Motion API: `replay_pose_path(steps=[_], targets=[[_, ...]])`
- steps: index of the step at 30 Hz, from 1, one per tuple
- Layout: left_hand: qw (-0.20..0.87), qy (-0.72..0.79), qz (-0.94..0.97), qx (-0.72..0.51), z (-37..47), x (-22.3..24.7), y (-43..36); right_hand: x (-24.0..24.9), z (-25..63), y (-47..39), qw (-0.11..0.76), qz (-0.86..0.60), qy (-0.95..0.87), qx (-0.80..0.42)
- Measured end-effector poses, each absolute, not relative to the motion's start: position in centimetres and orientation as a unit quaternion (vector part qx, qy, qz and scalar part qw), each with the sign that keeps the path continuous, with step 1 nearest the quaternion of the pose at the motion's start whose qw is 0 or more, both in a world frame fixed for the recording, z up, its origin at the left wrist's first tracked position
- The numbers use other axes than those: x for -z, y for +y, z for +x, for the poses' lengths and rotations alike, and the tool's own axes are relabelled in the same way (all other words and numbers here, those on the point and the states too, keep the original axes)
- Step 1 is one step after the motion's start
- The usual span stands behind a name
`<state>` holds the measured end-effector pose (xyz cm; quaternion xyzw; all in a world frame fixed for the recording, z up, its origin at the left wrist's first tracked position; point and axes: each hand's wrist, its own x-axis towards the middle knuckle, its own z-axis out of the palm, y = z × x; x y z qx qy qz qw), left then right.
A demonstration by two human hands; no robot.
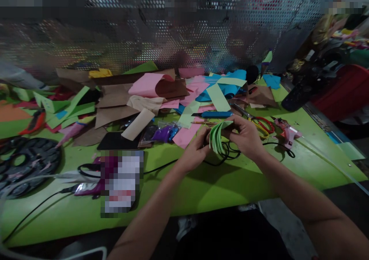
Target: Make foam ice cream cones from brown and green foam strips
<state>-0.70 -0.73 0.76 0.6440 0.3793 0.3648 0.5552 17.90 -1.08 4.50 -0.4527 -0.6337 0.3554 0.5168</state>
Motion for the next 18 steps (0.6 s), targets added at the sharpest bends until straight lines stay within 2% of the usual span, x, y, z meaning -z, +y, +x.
replay_pose_path(steps=[7,13,18], targets=[[0.562,0.389,0.652,-0.329,-0.84,-0.86,-0.81,-4.27,17.91,-0.80,0.502,-0.456,-0.641,-0.359],[0.636,0.352,0.603,-0.331,-1.39,-0.36,-0.48,-4.66,18.21,-0.70,0.489,-0.456,-0.641,-0.377],[0.632,0.375,0.588,-0.336,-1.19,-0.76,-0.67,-4.55,18.23,-0.70,0.475,-0.462,-0.678,-0.317]])
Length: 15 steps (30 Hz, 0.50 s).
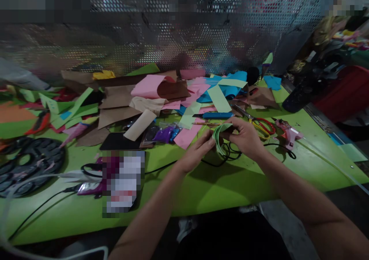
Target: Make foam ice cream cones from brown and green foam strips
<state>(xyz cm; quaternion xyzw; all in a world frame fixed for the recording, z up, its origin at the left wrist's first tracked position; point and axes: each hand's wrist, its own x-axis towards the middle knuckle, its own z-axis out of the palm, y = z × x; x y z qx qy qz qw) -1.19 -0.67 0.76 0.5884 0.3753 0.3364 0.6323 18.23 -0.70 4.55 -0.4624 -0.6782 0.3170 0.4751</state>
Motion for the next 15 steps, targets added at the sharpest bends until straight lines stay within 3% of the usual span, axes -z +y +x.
replay_pose_path(steps=[15], targets=[[0.614,0.446,0.547,-0.353,-0.58,-0.69,-0.86,-3.53,17.78,-0.62,0.458,-0.421,-0.750,-0.223]])
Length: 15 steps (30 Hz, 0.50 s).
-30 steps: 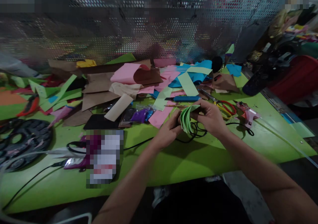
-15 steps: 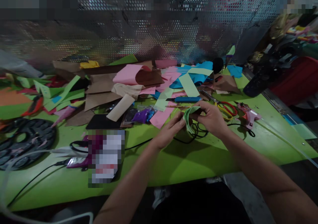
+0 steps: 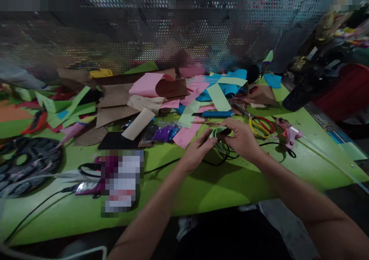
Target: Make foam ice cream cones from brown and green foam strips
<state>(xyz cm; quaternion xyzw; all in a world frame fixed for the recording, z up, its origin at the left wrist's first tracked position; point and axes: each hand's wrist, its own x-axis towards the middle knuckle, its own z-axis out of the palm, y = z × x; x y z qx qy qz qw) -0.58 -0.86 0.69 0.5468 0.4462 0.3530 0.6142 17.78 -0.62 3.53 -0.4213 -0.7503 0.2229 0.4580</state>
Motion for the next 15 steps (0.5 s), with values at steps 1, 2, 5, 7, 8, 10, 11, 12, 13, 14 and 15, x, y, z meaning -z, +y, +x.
replay_pose_path(steps=[1,2,5,7,8,10,11,12,13,14,15], targets=[[0.612,0.438,0.549,-0.363,-0.5,-0.7,-0.8,-3.5,17.8,-0.6,0.455,-0.424,-0.750,-0.226],[0.610,0.432,0.548,-0.375,-0.4,-0.7,-0.8,-3.4,17.8,-0.6,0.454,-0.426,-0.747,-0.233],[0.608,0.437,0.524,-0.407,-0.3,-0.5,-0.6,-3.6,17.9,-0.8,0.471,-0.428,-0.728,-0.256],[0.604,0.445,0.510,-0.421,-0.4,-0.4,-0.5,-4.1,18.0,-1.1,0.482,-0.429,-0.721,-0.252],[0.603,0.445,0.506,-0.427,-0.4,-0.4,-0.5,-4.3,18.0,-1.3,0.480,-0.429,-0.725,-0.245],[0.600,0.442,0.504,-0.438,-0.4,-0.6,-0.5,-4.7,18.0,-1.6,0.465,-0.418,-0.747,-0.228],[0.597,0.440,0.504,-0.443,-0.4,-0.7,-0.5,-4.8,18.0,-1.7,0.455,-0.408,-0.761,-0.218],[0.593,0.438,0.505,-0.449,-0.4,-0.9,-0.6,-4.9,18.0,-1.7,0.447,-0.397,-0.775,-0.206],[0.589,0.436,0.507,-0.454,-0.3,-1.0,-0.6,-4.8,17.9,-1.7,0.442,-0.387,-0.786,-0.193],[0.586,0.434,0.509,-0.457,-0.3,-1.1,-0.6,-4.7,17.8,-1.7,0.439,-0.380,-0.794,-0.178],[0.584,0.432,0.510,-0.460,-0.2,-1.2,-0.7,-4.6,17.8,-1.6,0.437,-0.377,-0.800,-0.166]])
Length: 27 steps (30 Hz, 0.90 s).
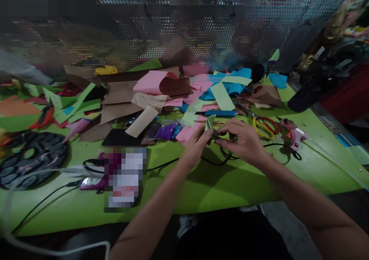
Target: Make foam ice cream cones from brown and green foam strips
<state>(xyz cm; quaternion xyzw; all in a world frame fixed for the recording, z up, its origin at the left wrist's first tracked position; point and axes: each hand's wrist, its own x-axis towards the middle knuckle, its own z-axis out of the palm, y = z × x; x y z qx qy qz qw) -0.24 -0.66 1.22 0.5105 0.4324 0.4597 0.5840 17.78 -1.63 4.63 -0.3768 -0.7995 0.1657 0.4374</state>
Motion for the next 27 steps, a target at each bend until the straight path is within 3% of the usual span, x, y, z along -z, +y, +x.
replay_pose_path(steps=[18,27], targets=[[0.651,0.405,0.510,-0.391,-0.5,-1.1,-0.5,-5.1,18.7,-0.9,0.360,-0.321,-0.861,-0.164],[0.626,0.419,0.513,-0.412,-0.3,-1.1,-0.5,-4.0,18.3,-0.9,0.410,-0.369,-0.824,-0.131]])
